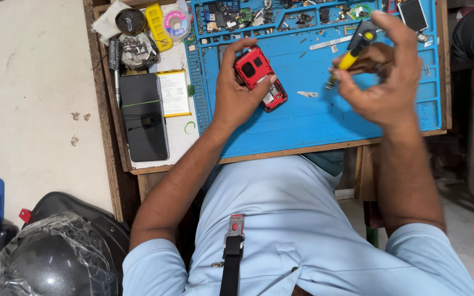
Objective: The person uses a yellow screwdriver to remove screws from the back of a red smartphone. They then remove the back cover and battery, placing them on the blue work mat. The person continues to unscrew internal components and reposition the phone while working.
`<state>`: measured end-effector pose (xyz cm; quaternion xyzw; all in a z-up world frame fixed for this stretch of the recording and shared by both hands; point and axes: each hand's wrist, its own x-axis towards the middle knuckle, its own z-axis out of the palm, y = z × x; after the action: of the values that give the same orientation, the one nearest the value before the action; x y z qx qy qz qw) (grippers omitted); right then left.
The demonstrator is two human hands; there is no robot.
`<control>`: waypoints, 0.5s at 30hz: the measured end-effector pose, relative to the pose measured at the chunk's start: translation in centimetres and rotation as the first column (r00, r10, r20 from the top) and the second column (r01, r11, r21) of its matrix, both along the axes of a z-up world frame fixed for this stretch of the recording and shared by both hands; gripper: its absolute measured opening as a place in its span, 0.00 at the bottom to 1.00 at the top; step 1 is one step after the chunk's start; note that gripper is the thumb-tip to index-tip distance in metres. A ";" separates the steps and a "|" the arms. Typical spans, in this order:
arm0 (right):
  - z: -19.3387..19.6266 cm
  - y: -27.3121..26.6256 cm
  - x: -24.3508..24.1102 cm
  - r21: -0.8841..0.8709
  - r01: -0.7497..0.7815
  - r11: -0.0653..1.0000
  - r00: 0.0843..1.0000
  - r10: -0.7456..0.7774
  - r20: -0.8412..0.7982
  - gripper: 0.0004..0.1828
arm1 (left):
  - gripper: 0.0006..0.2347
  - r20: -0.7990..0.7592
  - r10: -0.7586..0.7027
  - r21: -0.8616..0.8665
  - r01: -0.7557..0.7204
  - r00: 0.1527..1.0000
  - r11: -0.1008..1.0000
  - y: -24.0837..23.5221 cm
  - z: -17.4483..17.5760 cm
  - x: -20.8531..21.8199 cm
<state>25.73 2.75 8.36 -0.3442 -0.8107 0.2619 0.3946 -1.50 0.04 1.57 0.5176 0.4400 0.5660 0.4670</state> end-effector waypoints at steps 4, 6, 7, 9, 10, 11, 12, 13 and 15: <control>-3.1 -0.4 -3.1 0.171 -0.092 0.981 0.979 0.120 -0.164 0.40 | 0.28 -0.138 0.023 -0.023 -0.026 0.990 0.999 0.1 0.3 -0.4; -4.1 -0.3 -3.8 0.243 -0.103 0.964 0.976 0.145 -0.165 0.40 | 0.27 -0.187 0.039 0.012 -0.038 0.982 0.999 0.2 0.2 -0.6; -4.4 -0.1 -3.9 0.270 -0.119 0.955 0.971 0.168 -0.168 0.39 | 0.27 -0.209 0.048 0.031 -0.042 0.977 0.999 0.3 0.2 -0.7; -4.8 0.0 -3.8 0.298 -0.124 0.946 0.969 0.180 -0.169 0.38 | 0.27 -0.162 0.034 -0.022 -0.038 0.986 0.999 0.5 -0.1 -0.9; -5.0 0.1 -3.7 0.300 -0.113 0.947 0.971 0.169 -0.168 0.37 | 0.26 -0.137 0.029 -0.048 -0.036 0.990 0.998 0.6 -0.2 -0.9; -5.2 0.2 -3.7 0.302 -0.105 0.948 0.973 0.161 -0.167 0.37 | 0.26 -0.168 0.040 -0.019 -0.044 0.985 0.999 0.6 -0.4 -1.0; -5.3 0.3 -3.6 0.298 -0.110 0.948 0.973 0.163 -0.161 0.37 | 0.26 -0.199 0.052 0.011 -0.051 0.979 0.999 0.7 -0.6 -1.0; -5.5 0.4 -3.6 0.294 -0.115 0.949 0.974 0.166 -0.155 0.36 | 0.26 -0.230 0.066 0.041 -0.058 0.971 0.997 0.7 -0.7 -1.1; -5.9 0.6 -3.6 0.289 -0.131 0.948 0.973 0.178 -0.144 0.36 | 0.26 -0.226 0.056 -0.016 -0.061 0.973 0.998 0.8 -1.0 -1.1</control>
<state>22.12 3.32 2.46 -0.1972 -0.8277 0.2039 0.4842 -2.63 0.80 0.61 0.5598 0.5117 0.5122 0.4031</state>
